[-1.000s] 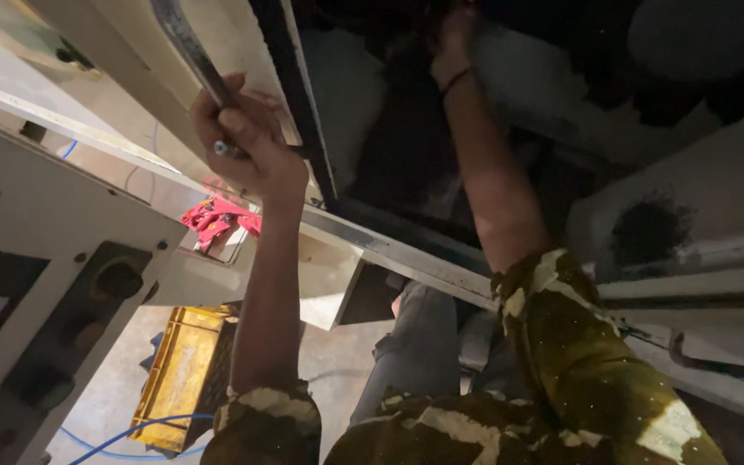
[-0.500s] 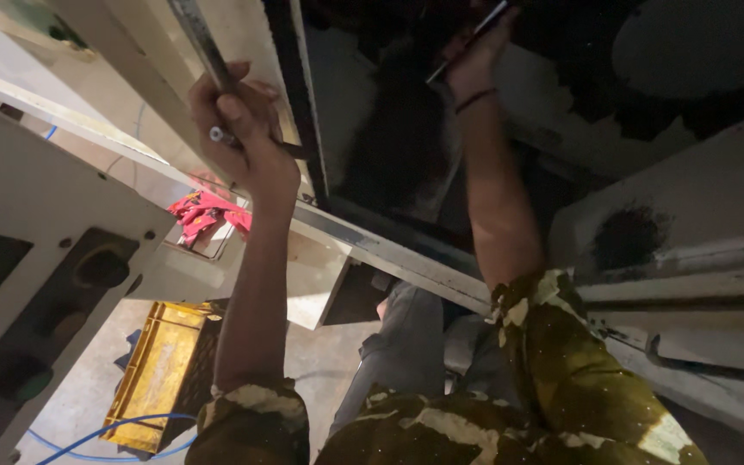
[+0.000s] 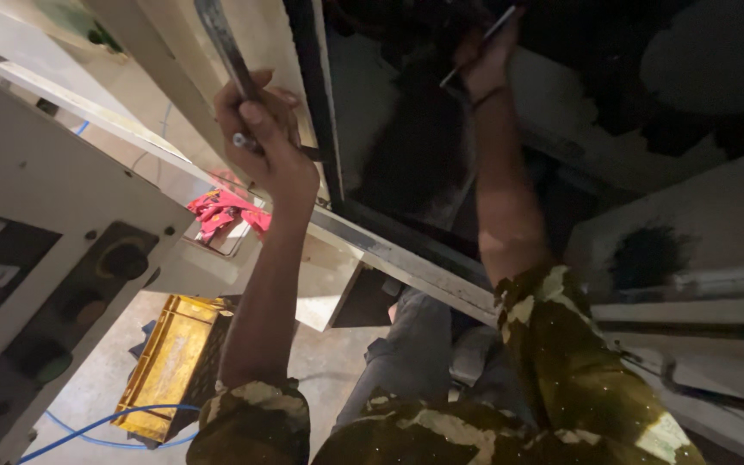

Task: The person opens a white appliance door, uses a metal tool to work on internal components, then closes the door. They handle a cylindrical metal part and a small metal piece, placing them on a nearby surface.

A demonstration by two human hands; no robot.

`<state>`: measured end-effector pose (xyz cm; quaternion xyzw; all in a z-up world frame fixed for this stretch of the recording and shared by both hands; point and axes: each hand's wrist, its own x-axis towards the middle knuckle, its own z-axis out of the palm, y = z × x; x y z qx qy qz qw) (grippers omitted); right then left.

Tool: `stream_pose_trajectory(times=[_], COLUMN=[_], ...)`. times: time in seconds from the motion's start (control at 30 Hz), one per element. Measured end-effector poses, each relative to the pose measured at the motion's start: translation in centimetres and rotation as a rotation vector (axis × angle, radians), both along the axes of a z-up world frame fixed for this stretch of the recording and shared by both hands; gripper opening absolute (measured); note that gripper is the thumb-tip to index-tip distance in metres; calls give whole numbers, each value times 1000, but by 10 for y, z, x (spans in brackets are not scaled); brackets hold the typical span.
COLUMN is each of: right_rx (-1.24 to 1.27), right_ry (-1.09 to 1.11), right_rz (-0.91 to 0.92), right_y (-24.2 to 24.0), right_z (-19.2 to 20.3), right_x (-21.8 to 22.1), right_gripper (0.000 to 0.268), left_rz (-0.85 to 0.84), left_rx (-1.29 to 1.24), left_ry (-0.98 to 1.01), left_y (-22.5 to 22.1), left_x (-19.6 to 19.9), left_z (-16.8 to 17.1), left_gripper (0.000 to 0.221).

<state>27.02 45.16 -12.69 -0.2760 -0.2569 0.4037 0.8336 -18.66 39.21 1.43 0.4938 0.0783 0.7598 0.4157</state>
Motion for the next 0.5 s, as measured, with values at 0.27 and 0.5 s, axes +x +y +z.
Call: stream_pose_trajectory(times=[0.27,0.5], right_rx=[-257,-325], right_ry=[-5,-17], right_rz=[-148,-574], right_y=[25,-15], right_z=[-4,-11], right_x=[-15,-49], right_gripper=[57,43], left_rz=[-6,-57], left_rx=[58,-10], left_ry=[19,-36], left_y=[3,5], left_x=[-1,1], left_z=[0,-7], left_gripper=[44,42])
